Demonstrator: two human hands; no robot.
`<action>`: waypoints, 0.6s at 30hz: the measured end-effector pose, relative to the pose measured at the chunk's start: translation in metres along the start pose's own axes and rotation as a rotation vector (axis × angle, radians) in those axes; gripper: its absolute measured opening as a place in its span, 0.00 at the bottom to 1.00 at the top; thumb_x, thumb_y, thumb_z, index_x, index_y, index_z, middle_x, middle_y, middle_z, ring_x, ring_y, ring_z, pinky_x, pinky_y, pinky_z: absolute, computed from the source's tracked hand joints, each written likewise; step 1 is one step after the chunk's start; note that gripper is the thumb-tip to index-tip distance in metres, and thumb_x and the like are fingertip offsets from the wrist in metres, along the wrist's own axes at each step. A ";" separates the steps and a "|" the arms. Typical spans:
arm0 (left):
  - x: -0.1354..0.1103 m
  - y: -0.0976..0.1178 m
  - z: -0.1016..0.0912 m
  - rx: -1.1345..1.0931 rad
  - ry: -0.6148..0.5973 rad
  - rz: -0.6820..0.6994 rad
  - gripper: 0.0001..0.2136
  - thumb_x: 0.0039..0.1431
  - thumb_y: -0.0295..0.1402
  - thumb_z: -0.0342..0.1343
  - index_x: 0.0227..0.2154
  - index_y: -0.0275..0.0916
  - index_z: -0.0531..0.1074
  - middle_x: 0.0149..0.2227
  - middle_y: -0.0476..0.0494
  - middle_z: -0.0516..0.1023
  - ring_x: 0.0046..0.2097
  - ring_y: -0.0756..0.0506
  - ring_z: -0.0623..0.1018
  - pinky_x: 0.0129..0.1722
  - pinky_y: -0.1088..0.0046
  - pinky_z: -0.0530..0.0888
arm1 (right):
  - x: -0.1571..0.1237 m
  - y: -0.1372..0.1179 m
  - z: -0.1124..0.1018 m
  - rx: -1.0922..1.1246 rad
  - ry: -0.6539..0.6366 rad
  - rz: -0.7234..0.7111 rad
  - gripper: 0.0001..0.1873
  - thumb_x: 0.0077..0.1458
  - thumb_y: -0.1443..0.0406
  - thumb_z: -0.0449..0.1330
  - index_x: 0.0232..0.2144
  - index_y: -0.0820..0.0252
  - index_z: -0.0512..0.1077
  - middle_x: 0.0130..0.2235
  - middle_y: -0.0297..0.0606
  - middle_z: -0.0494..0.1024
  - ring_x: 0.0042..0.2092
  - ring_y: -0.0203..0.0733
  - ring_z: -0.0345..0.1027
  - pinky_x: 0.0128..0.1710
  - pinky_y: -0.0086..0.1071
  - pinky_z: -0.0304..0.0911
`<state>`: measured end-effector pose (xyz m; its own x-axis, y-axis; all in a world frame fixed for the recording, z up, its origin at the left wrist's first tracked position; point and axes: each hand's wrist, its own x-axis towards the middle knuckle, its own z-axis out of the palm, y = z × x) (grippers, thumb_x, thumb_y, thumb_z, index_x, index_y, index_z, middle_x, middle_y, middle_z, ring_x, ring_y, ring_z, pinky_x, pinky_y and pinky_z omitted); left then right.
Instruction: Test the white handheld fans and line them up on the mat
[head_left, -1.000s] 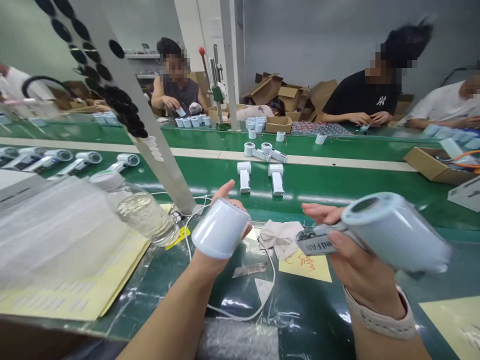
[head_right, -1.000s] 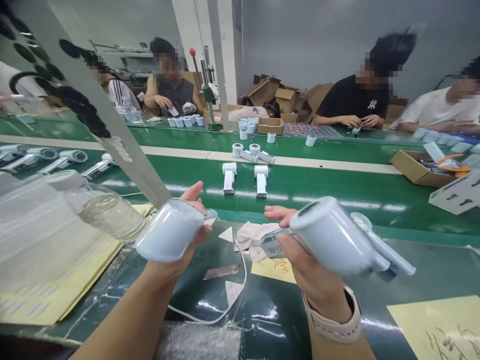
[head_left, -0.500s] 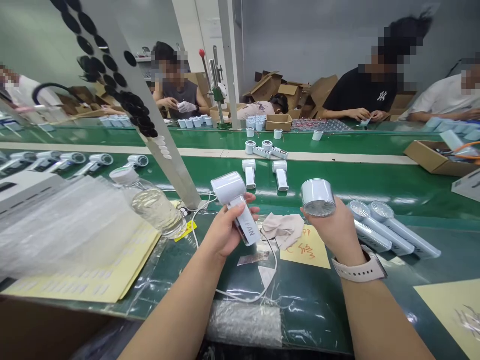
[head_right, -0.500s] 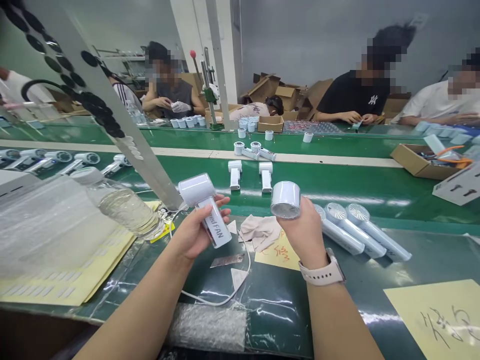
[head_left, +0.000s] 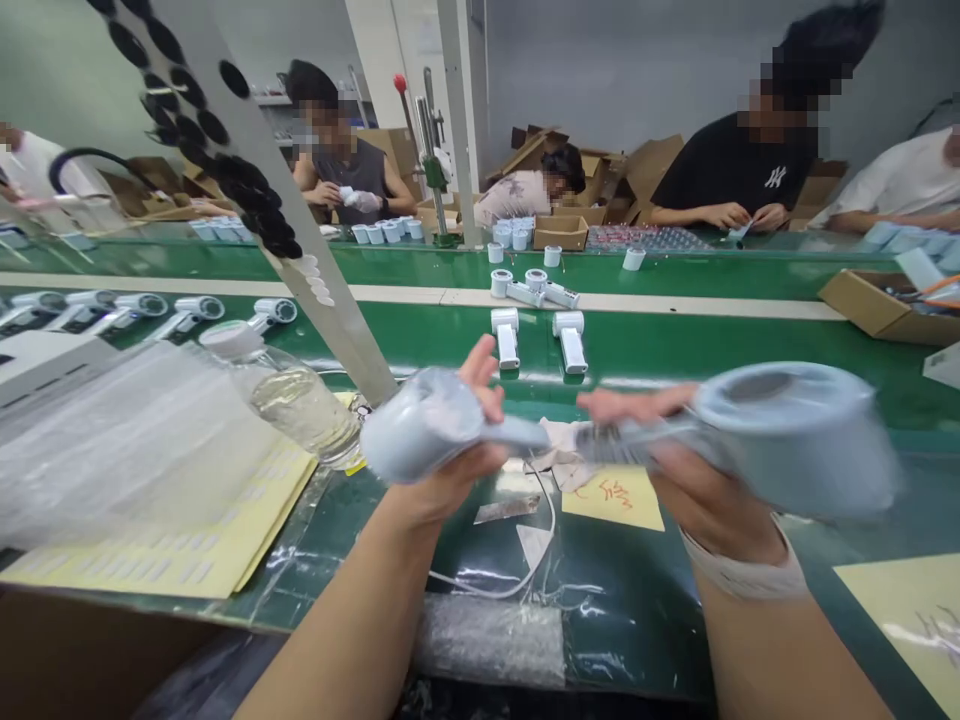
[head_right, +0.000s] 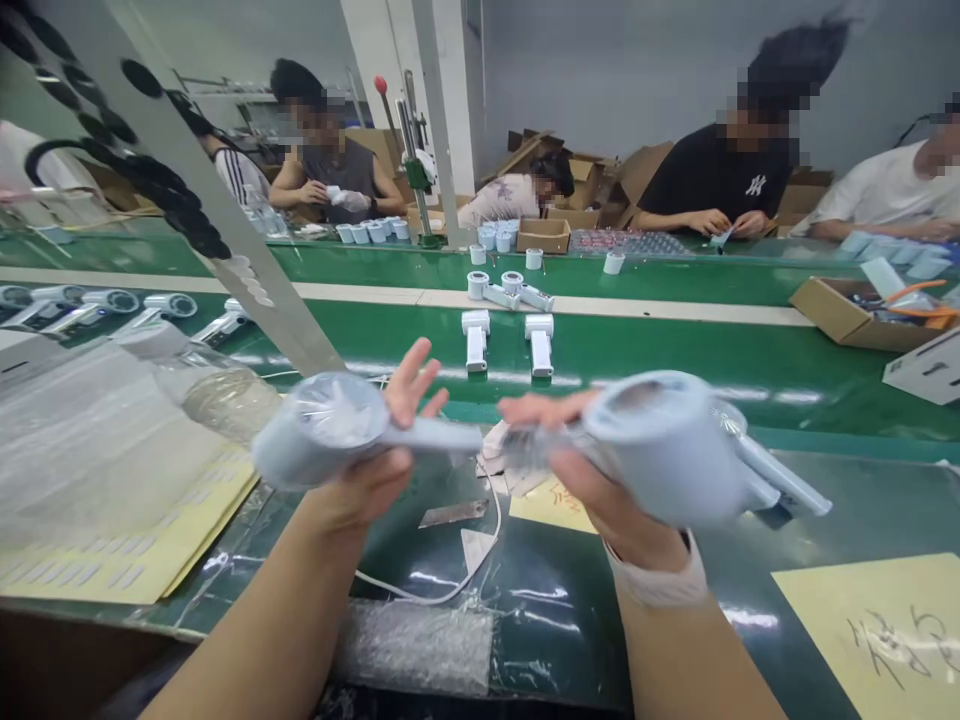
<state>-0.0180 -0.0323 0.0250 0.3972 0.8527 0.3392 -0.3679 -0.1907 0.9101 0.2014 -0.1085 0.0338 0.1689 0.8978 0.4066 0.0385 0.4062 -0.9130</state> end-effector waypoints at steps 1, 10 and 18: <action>0.001 -0.001 0.001 -0.011 0.007 -0.017 0.17 0.42 0.33 0.72 0.38 0.47 0.77 0.41 0.44 0.79 0.65 0.34 0.65 0.64 0.52 0.64 | 0.001 -0.001 0.001 0.027 0.025 -0.007 0.10 0.52 0.56 0.68 0.34 0.49 0.73 0.41 0.36 0.82 0.48 0.54 0.77 0.52 0.56 0.70; 0.003 0.004 0.004 -0.179 0.093 -0.174 0.15 0.42 0.37 0.73 0.34 0.44 0.77 0.49 0.46 0.79 0.45 0.44 0.80 0.45 0.66 0.78 | 0.001 -0.001 0.010 0.217 0.028 0.136 0.15 0.48 0.54 0.72 0.38 0.50 0.76 0.39 0.35 0.79 0.42 0.50 0.78 0.44 0.51 0.76; 0.000 -0.022 0.019 -0.325 0.145 -0.392 0.36 0.36 0.61 0.68 0.42 0.37 0.76 0.31 0.42 0.82 0.34 0.43 0.81 0.33 0.69 0.79 | 0.003 0.034 0.037 0.191 0.216 0.431 0.31 0.48 0.52 0.70 0.49 0.51 0.63 0.35 0.34 0.74 0.28 0.41 0.72 0.27 0.40 0.75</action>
<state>0.0057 -0.0374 0.0093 0.4453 0.8927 -0.0690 -0.4662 0.2969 0.8333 0.1671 -0.0858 0.0057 0.3303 0.9430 -0.0399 -0.2562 0.0489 -0.9654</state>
